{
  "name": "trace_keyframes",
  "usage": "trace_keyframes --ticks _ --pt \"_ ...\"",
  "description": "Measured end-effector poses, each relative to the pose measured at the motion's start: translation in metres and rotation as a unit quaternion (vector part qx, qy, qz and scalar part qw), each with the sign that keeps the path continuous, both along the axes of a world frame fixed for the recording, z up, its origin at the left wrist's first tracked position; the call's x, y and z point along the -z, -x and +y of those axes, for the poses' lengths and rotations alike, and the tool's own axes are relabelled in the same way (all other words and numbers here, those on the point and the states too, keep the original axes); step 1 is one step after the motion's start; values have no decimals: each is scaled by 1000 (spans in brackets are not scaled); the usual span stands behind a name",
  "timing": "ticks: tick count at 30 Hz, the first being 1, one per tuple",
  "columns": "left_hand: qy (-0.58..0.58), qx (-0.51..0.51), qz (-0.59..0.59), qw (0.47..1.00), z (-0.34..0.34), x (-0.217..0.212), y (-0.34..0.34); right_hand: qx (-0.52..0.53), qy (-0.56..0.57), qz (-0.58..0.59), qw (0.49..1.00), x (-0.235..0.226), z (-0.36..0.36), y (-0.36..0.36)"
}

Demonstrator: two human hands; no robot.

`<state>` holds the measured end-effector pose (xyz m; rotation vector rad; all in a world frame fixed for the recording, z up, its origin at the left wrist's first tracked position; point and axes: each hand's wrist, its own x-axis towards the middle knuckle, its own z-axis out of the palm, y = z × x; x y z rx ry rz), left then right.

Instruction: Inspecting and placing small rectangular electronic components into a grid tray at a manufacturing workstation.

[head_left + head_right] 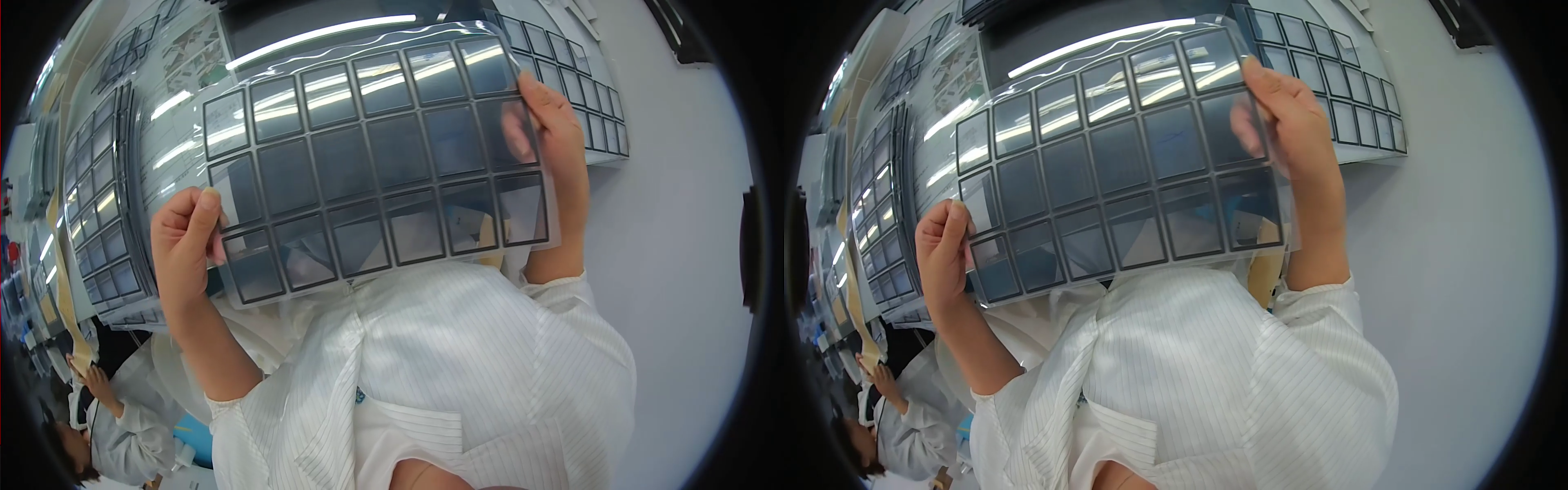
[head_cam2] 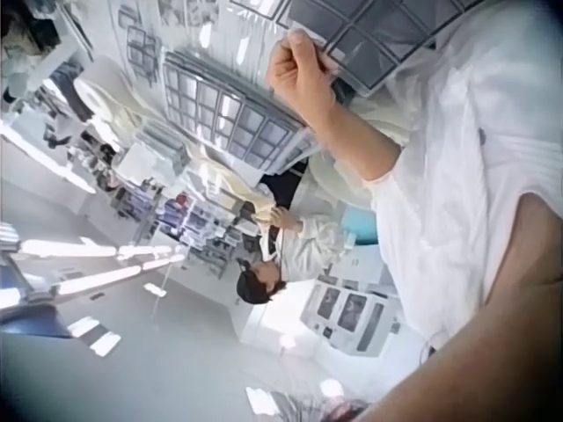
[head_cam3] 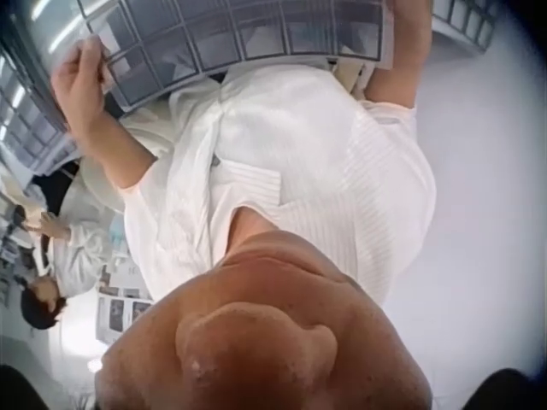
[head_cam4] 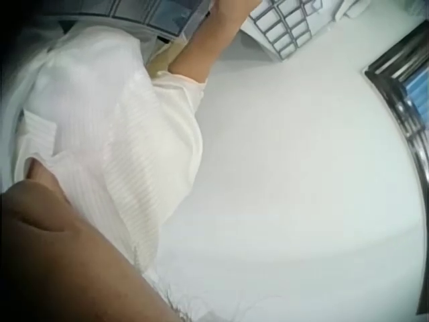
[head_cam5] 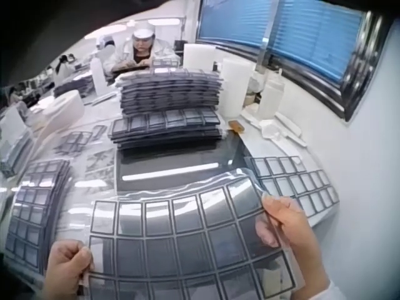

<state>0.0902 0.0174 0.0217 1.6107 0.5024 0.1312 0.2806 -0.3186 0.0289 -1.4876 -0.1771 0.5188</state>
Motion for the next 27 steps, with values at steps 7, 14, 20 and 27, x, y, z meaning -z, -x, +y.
trace_keyframes --ticks 7,14,20,27 --pt "6 11 29 999 -16 -1 -3 5 -95 26 995 3 -11 -8" --pt "8 40 15 999 -20 1 -5 -20 -133 24 991 4 -15 -12" --pt "20 30 1 999 -24 2 -4 -18 -158 51 986 1 -9 -7" --pt "28 23 -8 999 -28 5 -4 55 -150 50 986 0 -6 -6"
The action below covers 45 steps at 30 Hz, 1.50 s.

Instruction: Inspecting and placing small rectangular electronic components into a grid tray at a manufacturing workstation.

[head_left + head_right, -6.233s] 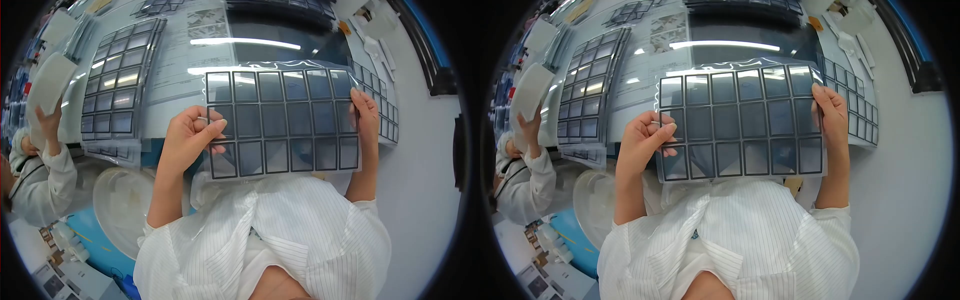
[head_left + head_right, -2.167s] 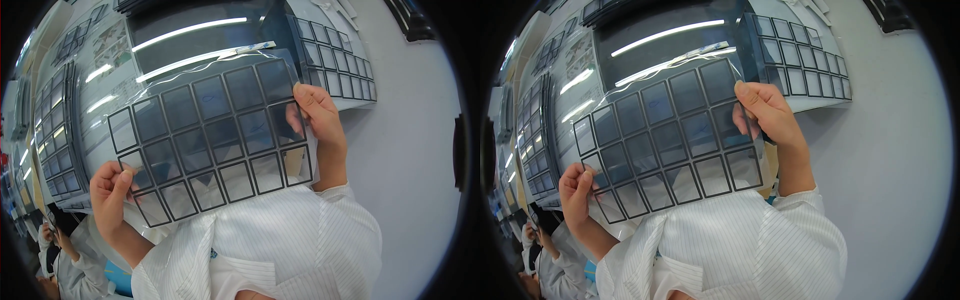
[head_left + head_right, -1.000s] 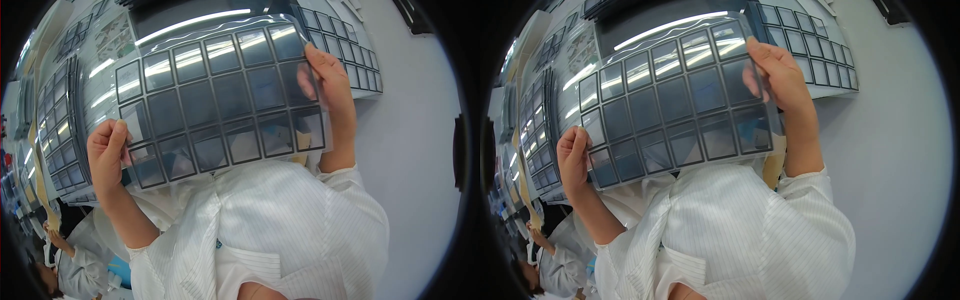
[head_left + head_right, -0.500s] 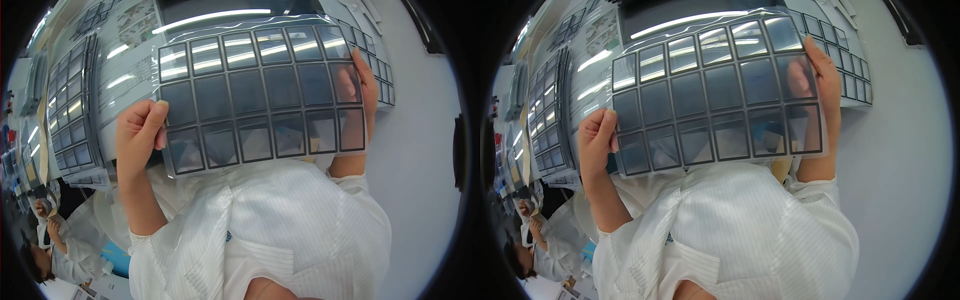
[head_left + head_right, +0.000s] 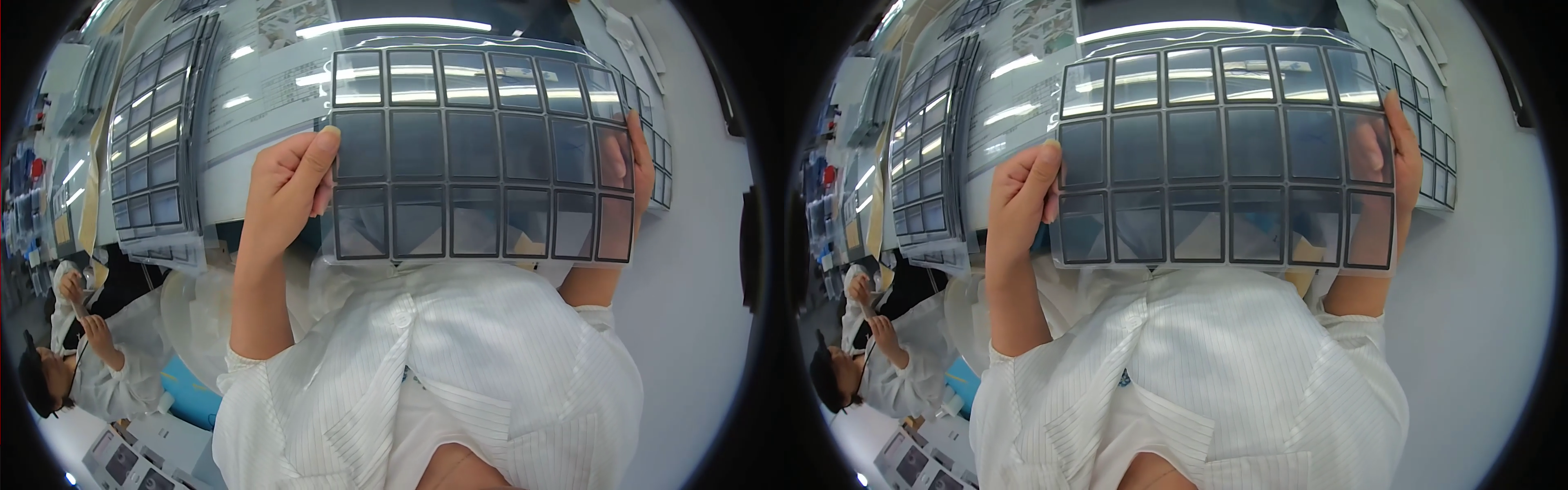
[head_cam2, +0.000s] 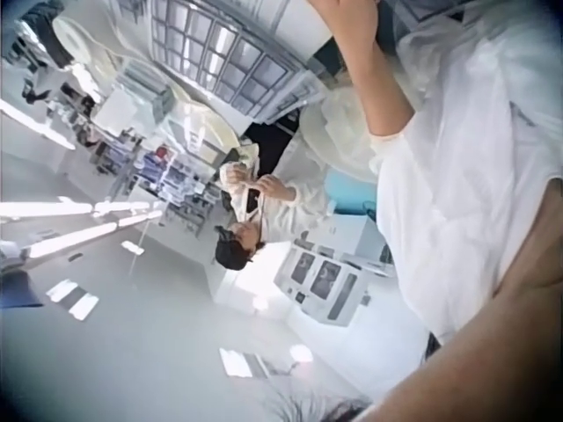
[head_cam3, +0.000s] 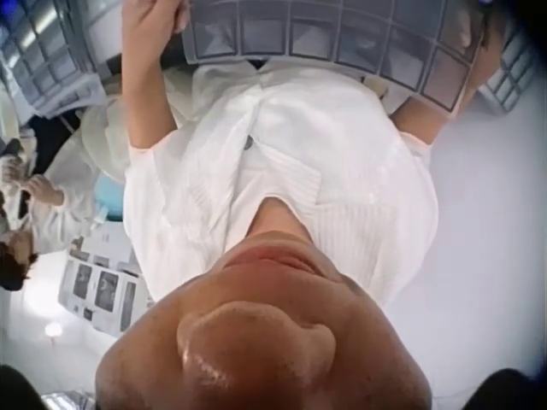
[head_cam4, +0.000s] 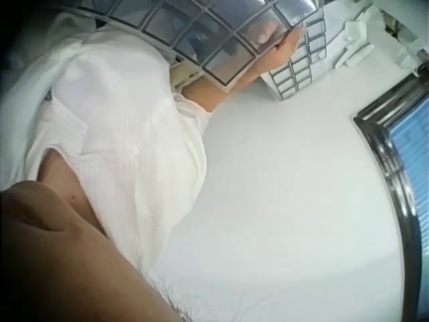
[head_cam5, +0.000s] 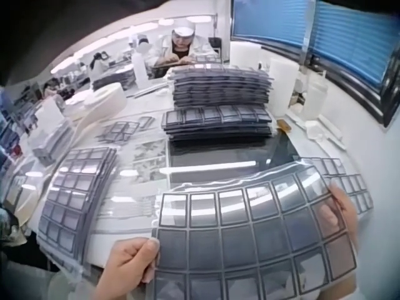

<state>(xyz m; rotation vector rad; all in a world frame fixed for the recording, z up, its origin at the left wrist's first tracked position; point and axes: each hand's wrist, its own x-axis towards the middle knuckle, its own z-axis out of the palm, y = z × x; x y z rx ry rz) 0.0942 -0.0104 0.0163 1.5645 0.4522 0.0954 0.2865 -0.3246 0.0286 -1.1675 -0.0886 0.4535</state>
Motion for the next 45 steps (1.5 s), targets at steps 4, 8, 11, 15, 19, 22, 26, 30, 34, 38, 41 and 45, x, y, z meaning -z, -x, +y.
trace_keyframes --ticks 4,8,11,15,19,22,26,30,34,38,41,45 --pt "13 6 1 1000 1 1 -3 60 34 3 998 -5 8 5" --pt "10 17 -7 1000 3 2 -2 18 -11 -8 1000 7 -3 -4" --pt "-12 17 6 1000 3 2 -4 -16 -26 19 999 3 2 -4" --pt "-33 16 30 999 6 -2 -6 -46 -37 17 998 5 4 -3" --pt "-2 21 52 998 12 -1 -7 61 105 -144 982 12 13 8" --pt "-6 26 27 999 15 3 -9 114 220 -223 943 15 11 5" --pt "11 1 32 999 16 4 -8 93 227 -232 941 21 4 -5" --pt "7 6 14 1000 17 6 -8 62 103 -148 982 47 -25 -34" --pt "16 -27 13 999 21 14 -5 70 118 -211 968 37 4 -14" --pt "31 -30 6 999 14 14 -9 -8 -35 -123 992 32 -3 -23" --pt "30 -31 4 999 16 10 -6 -95 -121 -26 988 25 3 -25" --pt "-25 -40 -27 999 17 13 -12 -72 -59 -92 991 21 2 -20"
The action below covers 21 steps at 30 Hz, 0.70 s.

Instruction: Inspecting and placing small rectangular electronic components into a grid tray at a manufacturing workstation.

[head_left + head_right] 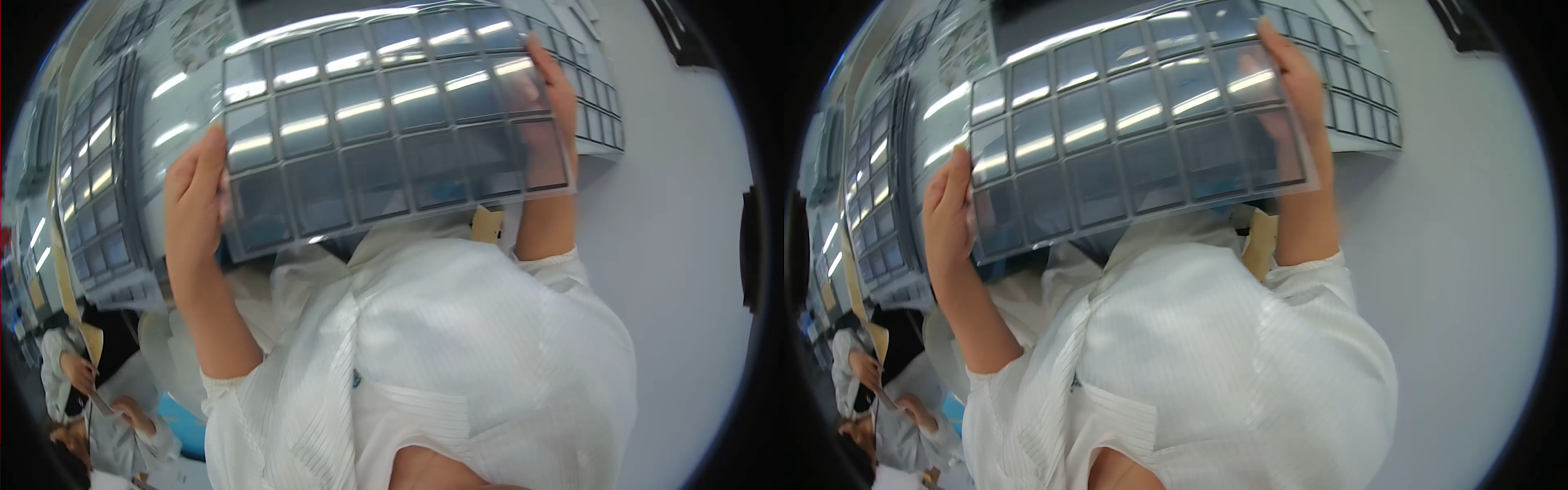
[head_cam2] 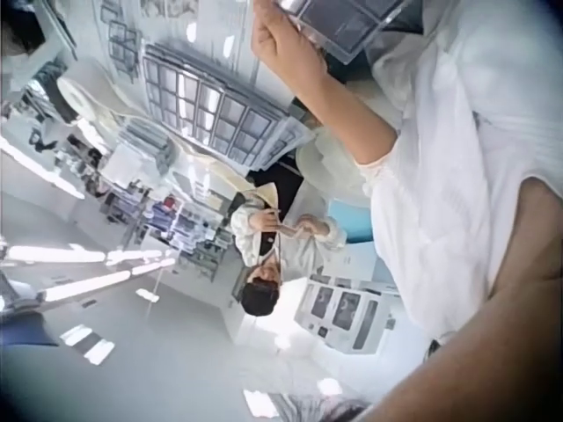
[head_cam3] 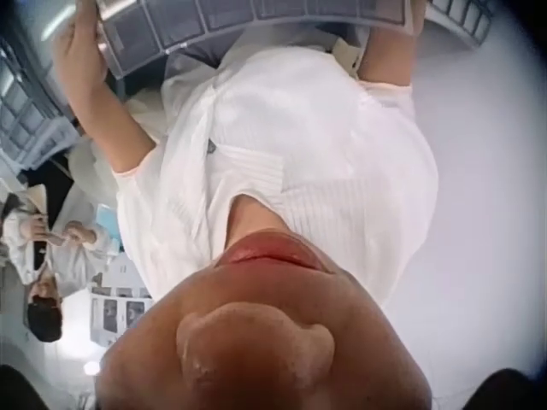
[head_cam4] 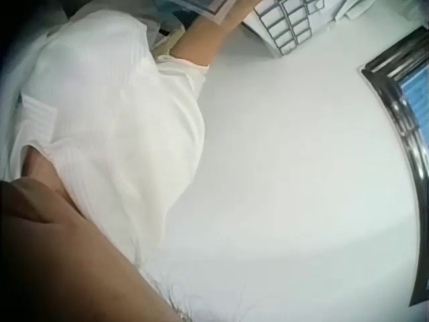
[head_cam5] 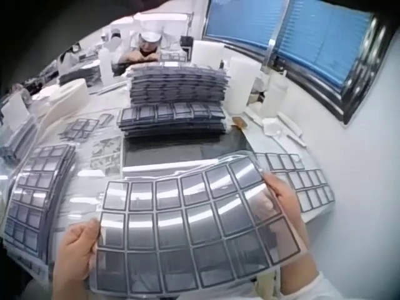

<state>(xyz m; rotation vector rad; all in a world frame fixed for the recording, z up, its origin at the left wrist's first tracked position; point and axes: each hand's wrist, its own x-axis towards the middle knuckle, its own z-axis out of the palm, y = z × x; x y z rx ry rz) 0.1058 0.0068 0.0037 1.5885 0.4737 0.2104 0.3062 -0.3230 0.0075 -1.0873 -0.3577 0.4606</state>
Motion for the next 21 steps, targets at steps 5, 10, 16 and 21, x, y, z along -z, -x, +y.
trace_keyframes --ticks 5,10,16,21 --pt "20 -45 41 998 6 2 5 -63 -5 57 996 4 8 -8" --pt "55 -76 35 995 3 -3 8 -24 37 50 998 -7 19 0" --pt "29 -68 54 996 10 -13 36 -64 383 -118 914 -37 21 30" --pt "-127 -6 134 983 1 -23 55 -141 476 -166 852 -34 20 26"
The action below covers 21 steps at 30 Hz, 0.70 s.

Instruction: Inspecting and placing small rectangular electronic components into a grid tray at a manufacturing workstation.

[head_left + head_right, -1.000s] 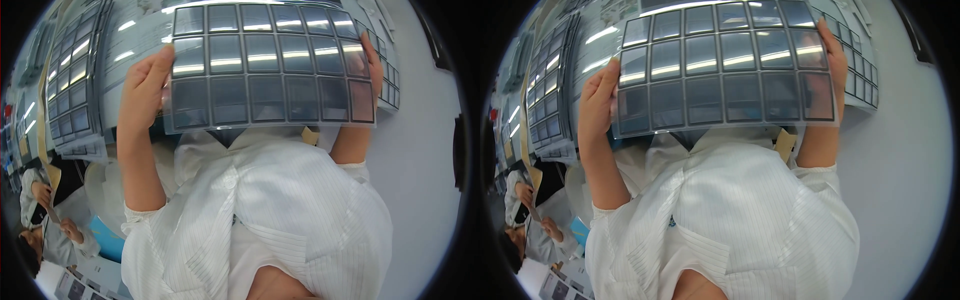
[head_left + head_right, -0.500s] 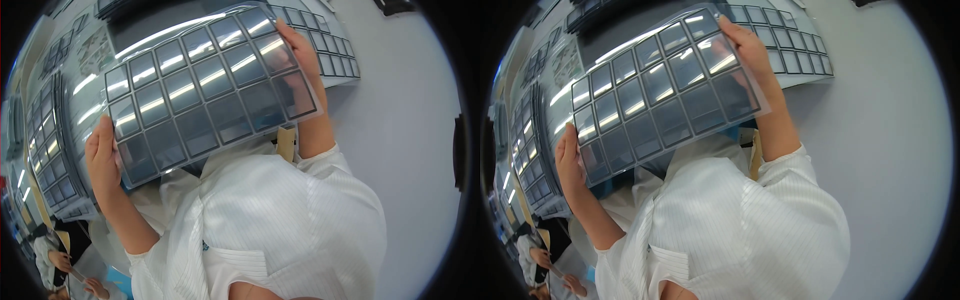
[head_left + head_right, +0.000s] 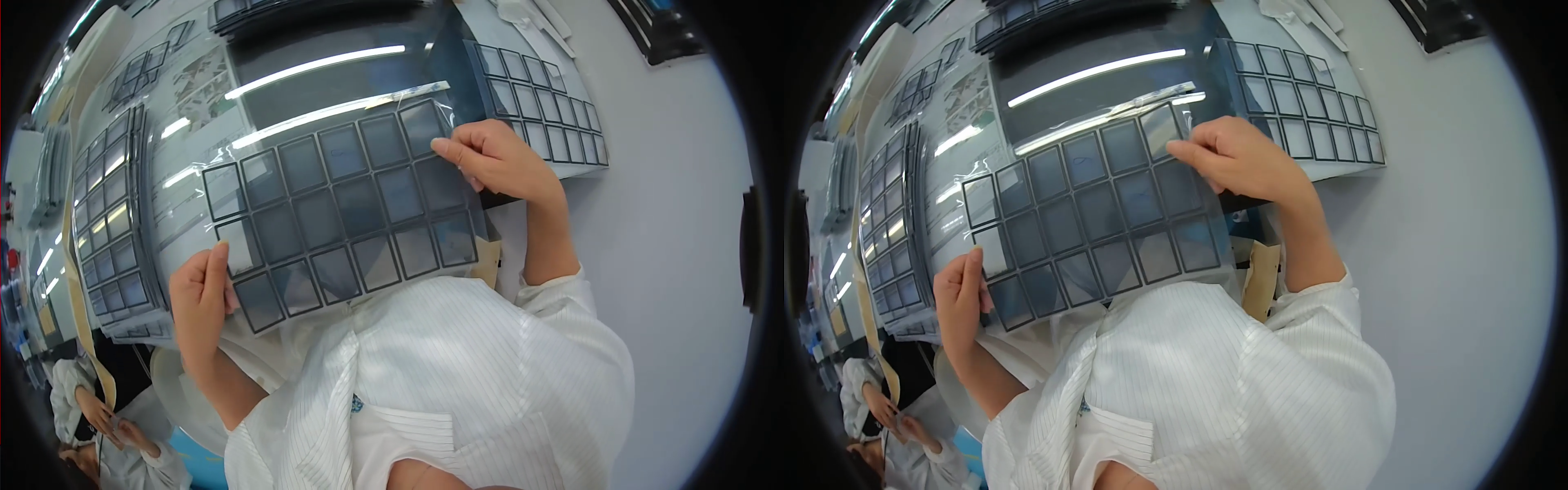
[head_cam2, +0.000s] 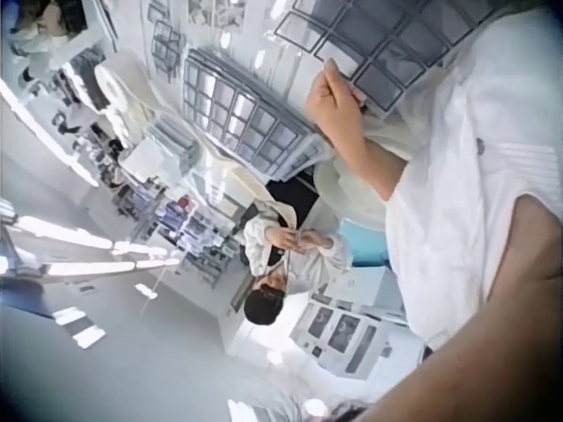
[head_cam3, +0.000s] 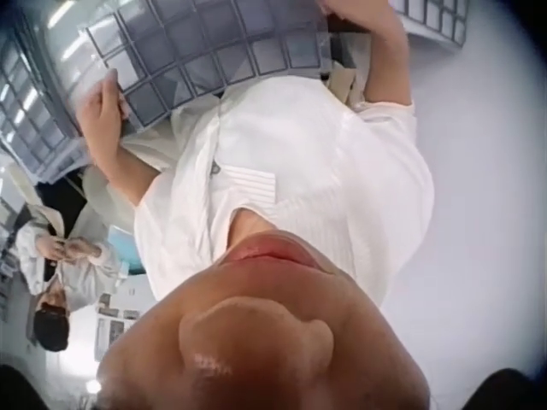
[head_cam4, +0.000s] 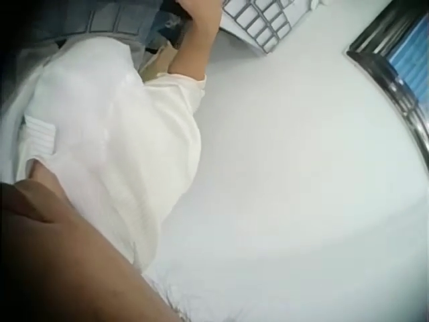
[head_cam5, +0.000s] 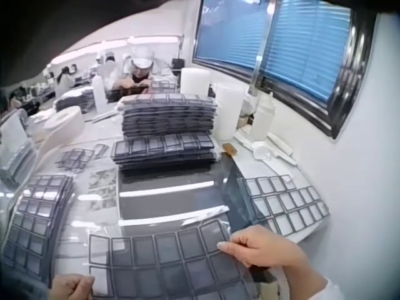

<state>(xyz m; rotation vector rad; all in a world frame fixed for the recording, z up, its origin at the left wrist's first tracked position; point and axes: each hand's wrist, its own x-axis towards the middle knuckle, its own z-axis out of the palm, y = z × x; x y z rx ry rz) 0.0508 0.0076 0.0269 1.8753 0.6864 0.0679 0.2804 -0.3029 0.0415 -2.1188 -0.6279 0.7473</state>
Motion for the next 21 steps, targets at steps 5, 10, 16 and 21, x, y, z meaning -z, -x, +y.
trace_keyframes --ticks 5,10,16,21 --pt "-97 1 22 995 -8 -3 3 38 72 -409 909 4 11 -30" --pt "10 -50 -7 999 -15 4 6 -105 0 -459 882 18 23 -68" --pt "129 -27 17 991 -18 10 31 -106 23 -355 928 11 27 -77" --pt "154 -62 22 986 -2 13 48 -156 65 -416 894 15 29 -79"
